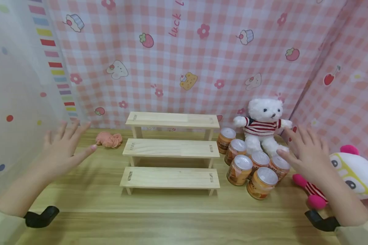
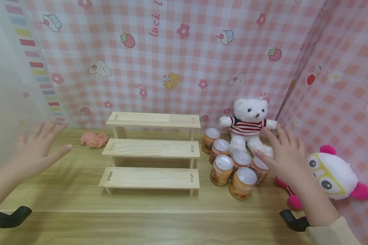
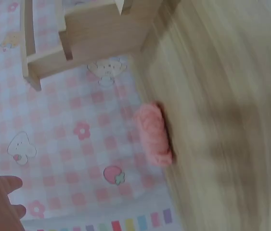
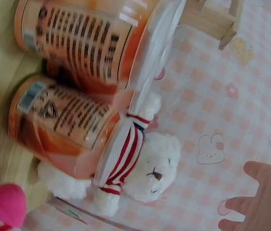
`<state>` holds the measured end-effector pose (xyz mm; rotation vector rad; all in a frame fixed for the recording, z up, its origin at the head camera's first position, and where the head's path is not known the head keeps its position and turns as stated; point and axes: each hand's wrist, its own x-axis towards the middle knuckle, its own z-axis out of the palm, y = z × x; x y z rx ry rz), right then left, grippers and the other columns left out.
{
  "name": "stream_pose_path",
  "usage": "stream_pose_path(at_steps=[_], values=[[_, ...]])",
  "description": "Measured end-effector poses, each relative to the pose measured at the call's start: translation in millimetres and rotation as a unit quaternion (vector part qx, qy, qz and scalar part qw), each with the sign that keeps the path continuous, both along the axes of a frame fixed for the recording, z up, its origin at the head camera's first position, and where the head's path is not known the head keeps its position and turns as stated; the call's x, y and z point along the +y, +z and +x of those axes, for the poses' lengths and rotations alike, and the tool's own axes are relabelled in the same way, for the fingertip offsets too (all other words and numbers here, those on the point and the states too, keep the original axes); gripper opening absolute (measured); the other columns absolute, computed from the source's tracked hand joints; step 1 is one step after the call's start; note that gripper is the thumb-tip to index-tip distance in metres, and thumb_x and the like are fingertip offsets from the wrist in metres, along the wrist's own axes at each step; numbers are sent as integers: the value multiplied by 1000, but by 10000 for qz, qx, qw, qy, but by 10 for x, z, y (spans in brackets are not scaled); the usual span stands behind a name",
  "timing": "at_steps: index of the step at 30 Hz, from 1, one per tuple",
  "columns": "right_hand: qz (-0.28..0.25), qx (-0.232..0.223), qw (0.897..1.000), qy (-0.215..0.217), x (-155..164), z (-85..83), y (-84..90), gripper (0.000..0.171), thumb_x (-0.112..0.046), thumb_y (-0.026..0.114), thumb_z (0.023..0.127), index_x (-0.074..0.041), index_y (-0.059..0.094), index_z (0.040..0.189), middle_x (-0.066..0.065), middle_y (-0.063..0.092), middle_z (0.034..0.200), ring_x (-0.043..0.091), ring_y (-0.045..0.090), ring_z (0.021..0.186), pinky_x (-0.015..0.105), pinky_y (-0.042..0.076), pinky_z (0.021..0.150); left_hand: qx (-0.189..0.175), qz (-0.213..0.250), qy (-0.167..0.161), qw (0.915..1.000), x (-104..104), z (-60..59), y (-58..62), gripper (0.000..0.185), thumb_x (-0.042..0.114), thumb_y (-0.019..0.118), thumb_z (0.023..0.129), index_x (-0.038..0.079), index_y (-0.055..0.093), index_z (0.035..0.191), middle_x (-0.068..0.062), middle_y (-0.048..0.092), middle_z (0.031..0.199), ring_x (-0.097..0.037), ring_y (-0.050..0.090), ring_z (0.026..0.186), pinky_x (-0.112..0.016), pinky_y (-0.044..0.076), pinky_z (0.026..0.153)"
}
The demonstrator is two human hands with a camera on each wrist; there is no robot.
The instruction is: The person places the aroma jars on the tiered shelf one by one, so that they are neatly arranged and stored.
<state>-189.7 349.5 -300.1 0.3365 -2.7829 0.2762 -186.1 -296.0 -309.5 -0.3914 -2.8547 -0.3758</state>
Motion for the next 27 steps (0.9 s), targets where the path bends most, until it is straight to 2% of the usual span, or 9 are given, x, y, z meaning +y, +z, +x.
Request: stream_pose_path(at_steps=[3, 8, 13, 16, 22, 25, 27], values=[[-227, 126, 9997, 38, -25, 57, -57, 75, -46, 54, 95, -16, 18, 154, 26, 7, 155, 52, 4, 137, 71, -3, 100, 120, 276, -143, 9994, 62, 6, -87, 77, 46, 50, 97, 15, 9, 155, -26, 5, 155, -45, -13, 139, -66, -20, 96], [-642, 400, 9970, 170, -57, 151, -194, 69, -39, 56, 95, -11, 26, 152, 25, 12, 155, 57, 16, 131, 72, 2, 99, 264, 855, -339, 9954, 169, -3, -261, 78, 42, 54, 96, 11, 13, 154, -26, 8, 155, -48, -7, 139, -70, -16, 96], [-1002, 697, 9923, 228, -71, 220, -342, 66, -33, 58, 95, -6, 31, 149, 25, 19, 153, 56, 21, 130, 73, 7, 98, 428, 1522, -642, 9853, 293, -3, -437, 79, 34, 58, 94, 9, 14, 154, -25, 12, 155, -49, -3, 139, -70, -12, 98], [-1208, 764, 9895, 232, -79, 253, -420, 66, -30, 60, 94, -4, 32, 148, 27, 23, 151, 55, 23, 130, 71, 8, 100, 462, 1938, -715, 9773, 365, 4, -529, 81, 30, 62, 93, 10, 14, 154, -23, 13, 155, -48, -1, 139, -69, -9, 101], [-1740, 813, 9811, 239, -123, 307, -578, 68, -23, 66, 90, 0, 35, 146, 30, 30, 145, 53, 26, 130, 69, 15, 101, 147, 2785, -732, 9575, 471, 33, -674, 85, 22, 68, 89, 13, 13, 155, -23, 10, 156, -51, 6, 138, -73, 4, 99], [-2007, 903, 9751, 259, -151, 331, -655, 68, -20, 70, 88, 1, 38, 143, 28, 34, 144, 52, 28, 129, 67, 17, 101, -168, 2986, -594, 9524, 507, 61, -728, 89, 24, 69, 90, 13, 10, 155, -26, 11, 155, -52, 10, 136, -74, 11, 98], [-2074, 954, 9735, 145, -180, 349, -698, 68, -18, 73, 85, 1, 40, 141, 27, 37, 142, 46, 37, 122, 56, 30, 98, -307, 3067, -528, 9498, 525, 73, -780, 91, 24, 70, 89, 12, 8, 155, -26, 12, 154, -51, 11, 137, -72, 13, 99]])
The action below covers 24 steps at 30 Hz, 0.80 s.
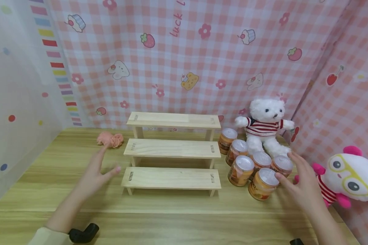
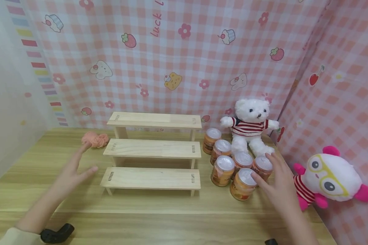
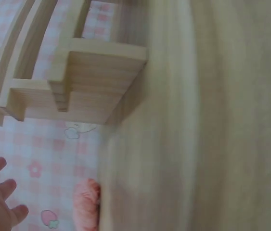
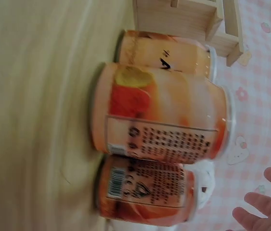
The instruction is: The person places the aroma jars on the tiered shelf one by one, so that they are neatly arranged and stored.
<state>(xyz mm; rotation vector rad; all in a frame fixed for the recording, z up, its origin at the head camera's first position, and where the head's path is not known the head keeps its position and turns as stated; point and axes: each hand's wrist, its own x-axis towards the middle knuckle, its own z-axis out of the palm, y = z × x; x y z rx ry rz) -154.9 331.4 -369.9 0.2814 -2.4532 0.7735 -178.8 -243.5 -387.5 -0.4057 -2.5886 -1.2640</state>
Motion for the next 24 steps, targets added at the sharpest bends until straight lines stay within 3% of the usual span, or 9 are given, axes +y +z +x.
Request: stream_pose_path(at_steps=[2, 4, 5, 7, 10, 12, 16, 20, 24], values=[[-55, 57, 9999, -105, -29, 13, -40, 68, -15, 76, 81, 1, 44, 139, 24, 42, 139, 34, 45, 109, 39, 37, 88, -101, 40, 6, 9999, 11, 9, -60, 92, 23, 71, 88, 12, 9, 155, -24, 16, 154, -49, 13, 137, -71, 15, 100], [-117, 92, 9997, -181, -61, 24, -78, 69, -11, 79, 77, 1, 47, 136, 23, 47, 135, 28, 46, 100, 28, 35, 76, -143, 160, -55, 9998, 17, 15, -129, 92, 21, 73, 87, 14, 12, 155, -22, 21, 154, -47, 15, 137, -71, 16, 99], [-142, 94, 9997, -202, -77, 29, -98, 70, -10, 81, 75, 0, 48, 136, 23, 48, 133, 27, 47, 99, 24, 33, 75, -149, 204, -97, 9996, 20, 17, -161, 91, 20, 74, 86, 13, 13, 154, -21, 24, 153, -46, 17, 137, -71, 16, 99], [-245, 130, 9995, -123, -103, 33, -136, 72, -6, 83, 70, 0, 49, 134, 24, 50, 131, 31, 49, 105, 19, 33, 84, -203, 256, -168, 9993, 25, 26, -215, 90, 20, 75, 85, 12, 16, 154, -21, 28, 151, -45, 20, 137, -69, 19, 100], [-356, 41, 9993, -52, -135, 48, -191, 76, -4, 85, 67, 0, 50, 133, 26, 49, 130, 45, 45, 116, 19, 26, 99, -330, 315, -271, 9986, 30, 33, -288, 89, 21, 75, 85, 8, 20, 152, -20, 32, 149, -44, 26, 134, -65, 22, 100], [-377, 7, 9993, -50, -152, 52, -225, 76, -2, 86, 65, 0, 50, 132, 25, 50, 128, 43, 47, 114, 20, 26, 99, -414, 352, -341, 9979, 35, 33, -328, 89, 23, 77, 83, 5, 22, 151, -19, 35, 148, -44, 30, 132, -63, 26, 100], [-394, -1, 9992, -34, -188, 69, -297, 77, -2, 87, 63, -1, 53, 132, 20, 54, 124, 19, 52, 102, 13, 33, 87, -630, 459, -462, 9959, 39, 33, -395, 91, 24, 79, 81, 2, 25, 150, -19, 39, 145, -43, 38, 126, -60, 33, 97], [-531, 71, 9985, 75, -219, 85, -346, 76, 1, 87, 62, 0, 54, 130, 18, 56, 121, -5, 47, 93, 7, 34, 81, -782, 641, -605, 9930, 42, 39, -452, 90, 20, 80, 79, 1, 28, 148, -22, 42, 141, -45, 44, 121, -59, 37, 95], [-710, -38, 9974, 99, -230, 89, -376, 76, 2, 86, 63, 1, 52, 131, 18, 54, 126, -10, 46, 94, 6, 35, 82, -840, 780, -632, 9914, 63, 44, -502, 86, 17, 82, 77, 0, 33, 146, -24, 46, 137, -45, 48, 117, -60, 35, 96]])
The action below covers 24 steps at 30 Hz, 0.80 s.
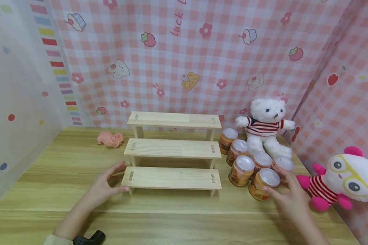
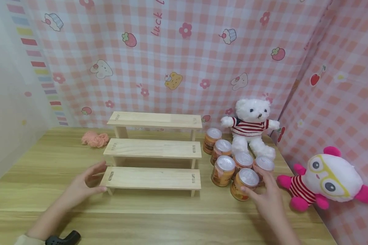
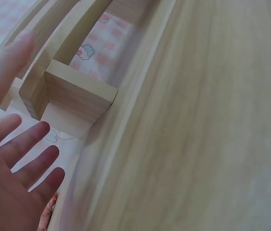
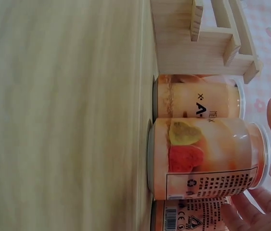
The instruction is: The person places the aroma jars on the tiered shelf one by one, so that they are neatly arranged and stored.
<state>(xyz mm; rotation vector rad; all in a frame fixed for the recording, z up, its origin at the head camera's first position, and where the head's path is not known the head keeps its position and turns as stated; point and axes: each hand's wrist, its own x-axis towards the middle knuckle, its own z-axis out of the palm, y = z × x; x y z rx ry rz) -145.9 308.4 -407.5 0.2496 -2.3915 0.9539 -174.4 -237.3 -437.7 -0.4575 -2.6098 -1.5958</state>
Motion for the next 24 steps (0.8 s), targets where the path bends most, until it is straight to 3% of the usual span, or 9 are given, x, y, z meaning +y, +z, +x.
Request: stream_pose_path(at_steps=[5, 10, 17, 24], values=[[-272, -138, 9995, -29, -5, -6, -45, 74, 4, 85, 66, 2, 50, 132, 18, 52, 129, -9, 48, 96, 5, 37, 82, 37, 96, 3, 9999, 36, -4, -53, 83, 15, 82, 75, -1, 38, 143, -23, 51, 132, -38, 51, 114, -59, 32, 98], [-635, -394, 9972, -14, -23, -21, -104, 75, 5, 82, 71, 3, 46, 136, 20, 50, 129, -9, 48, 94, 6, 40, 79, 68, 26, 86, 9999, 49, -5, -90, 80, 15, 81, 77, -1, 39, 143, -21, 55, 127, -33, 53, 110, -53, 36, 96], [-702, -485, 9963, -99, -43, -44, -156, 79, 4, 82, 71, 1, 43, 140, 20, 52, 124, -7, 48, 90, 6, 40, 77, 82, 62, 120, 9999, 43, -20, -130, 77, 16, 80, 79, 0, 39, 143, -19, 56, 125, -30, 53, 110, -34, 42, 93], [-803, -537, 9951, -191, -60, -33, -199, 80, 3, 83, 70, 1, 43, 140, 20, 51, 127, -10, 46, 94, 5, 38, 79, 41, 175, 96, 9998, 46, -29, -152, 76, 17, 79, 80, 3, 39, 144, -17, 56, 126, -29, 52, 111, -31, 43, 93]])
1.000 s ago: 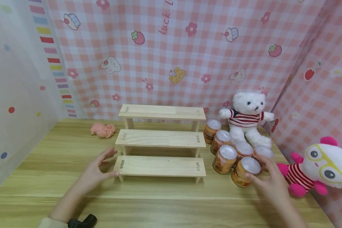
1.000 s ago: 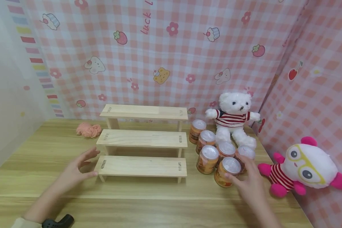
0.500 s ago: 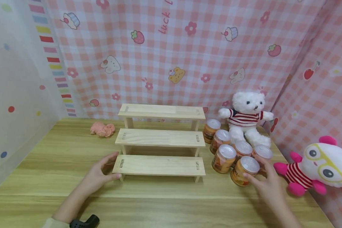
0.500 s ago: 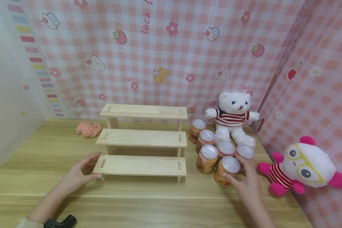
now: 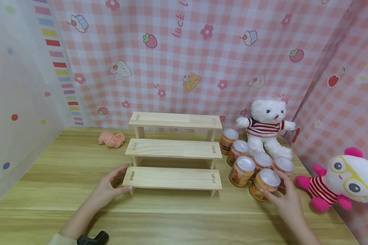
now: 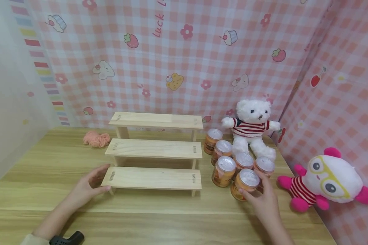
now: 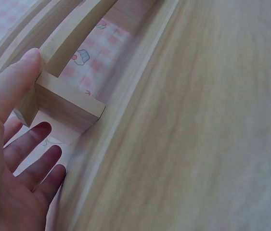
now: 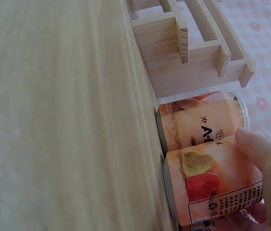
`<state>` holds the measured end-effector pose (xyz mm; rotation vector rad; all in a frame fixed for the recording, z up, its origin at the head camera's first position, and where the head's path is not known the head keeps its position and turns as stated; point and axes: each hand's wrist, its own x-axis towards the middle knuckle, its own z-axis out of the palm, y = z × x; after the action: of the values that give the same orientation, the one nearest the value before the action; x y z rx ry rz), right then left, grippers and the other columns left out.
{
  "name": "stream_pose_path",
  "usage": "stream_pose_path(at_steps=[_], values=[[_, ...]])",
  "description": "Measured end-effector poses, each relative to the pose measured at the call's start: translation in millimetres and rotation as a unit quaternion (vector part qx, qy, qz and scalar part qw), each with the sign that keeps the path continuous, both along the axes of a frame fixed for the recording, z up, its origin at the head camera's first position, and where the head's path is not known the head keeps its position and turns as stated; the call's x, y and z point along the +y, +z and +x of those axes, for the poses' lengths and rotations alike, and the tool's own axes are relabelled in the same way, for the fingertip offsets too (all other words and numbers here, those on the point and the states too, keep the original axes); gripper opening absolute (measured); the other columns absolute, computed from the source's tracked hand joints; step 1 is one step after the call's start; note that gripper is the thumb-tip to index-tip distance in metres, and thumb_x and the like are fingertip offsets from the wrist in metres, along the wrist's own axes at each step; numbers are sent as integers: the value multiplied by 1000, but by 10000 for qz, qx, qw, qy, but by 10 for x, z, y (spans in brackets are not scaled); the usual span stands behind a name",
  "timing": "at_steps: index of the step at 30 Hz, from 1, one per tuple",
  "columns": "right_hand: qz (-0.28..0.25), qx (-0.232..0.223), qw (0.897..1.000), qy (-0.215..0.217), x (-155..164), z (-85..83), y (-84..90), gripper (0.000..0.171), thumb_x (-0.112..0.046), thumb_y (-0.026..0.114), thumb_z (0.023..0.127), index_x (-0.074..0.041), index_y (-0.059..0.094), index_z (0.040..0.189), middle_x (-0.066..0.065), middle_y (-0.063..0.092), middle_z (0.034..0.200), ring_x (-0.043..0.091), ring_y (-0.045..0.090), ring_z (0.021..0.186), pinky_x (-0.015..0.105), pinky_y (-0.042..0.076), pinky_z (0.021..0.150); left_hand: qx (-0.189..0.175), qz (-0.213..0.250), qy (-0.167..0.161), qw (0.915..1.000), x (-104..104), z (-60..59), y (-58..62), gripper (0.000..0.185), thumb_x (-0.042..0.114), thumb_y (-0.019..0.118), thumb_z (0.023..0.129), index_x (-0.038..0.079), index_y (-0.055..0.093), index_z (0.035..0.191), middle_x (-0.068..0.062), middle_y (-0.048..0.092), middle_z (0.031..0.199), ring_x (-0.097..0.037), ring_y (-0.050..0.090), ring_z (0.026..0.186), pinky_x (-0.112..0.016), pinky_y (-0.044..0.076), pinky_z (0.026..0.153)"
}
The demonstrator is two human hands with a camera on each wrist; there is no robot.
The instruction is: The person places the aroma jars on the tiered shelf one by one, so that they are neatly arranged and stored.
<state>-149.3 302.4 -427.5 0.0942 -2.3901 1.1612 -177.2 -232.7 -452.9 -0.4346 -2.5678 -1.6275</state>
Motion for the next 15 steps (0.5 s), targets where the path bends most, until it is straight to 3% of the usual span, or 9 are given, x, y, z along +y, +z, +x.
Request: stream_pose_path(at_steps=[15], values=[[-285, 164, 9980, -538, -51, 15, -32, 77, 7, 84, 66, -1, 51, 135, 16, 57, 120, -9, 50, 91, 6, 40, 79, -75, 66, 34, 9999, 6, 5, -13, 76, 17, 79, 81, 3, 39, 144, -18, 55, 128, -31, 52, 114, -29, 42, 95]])
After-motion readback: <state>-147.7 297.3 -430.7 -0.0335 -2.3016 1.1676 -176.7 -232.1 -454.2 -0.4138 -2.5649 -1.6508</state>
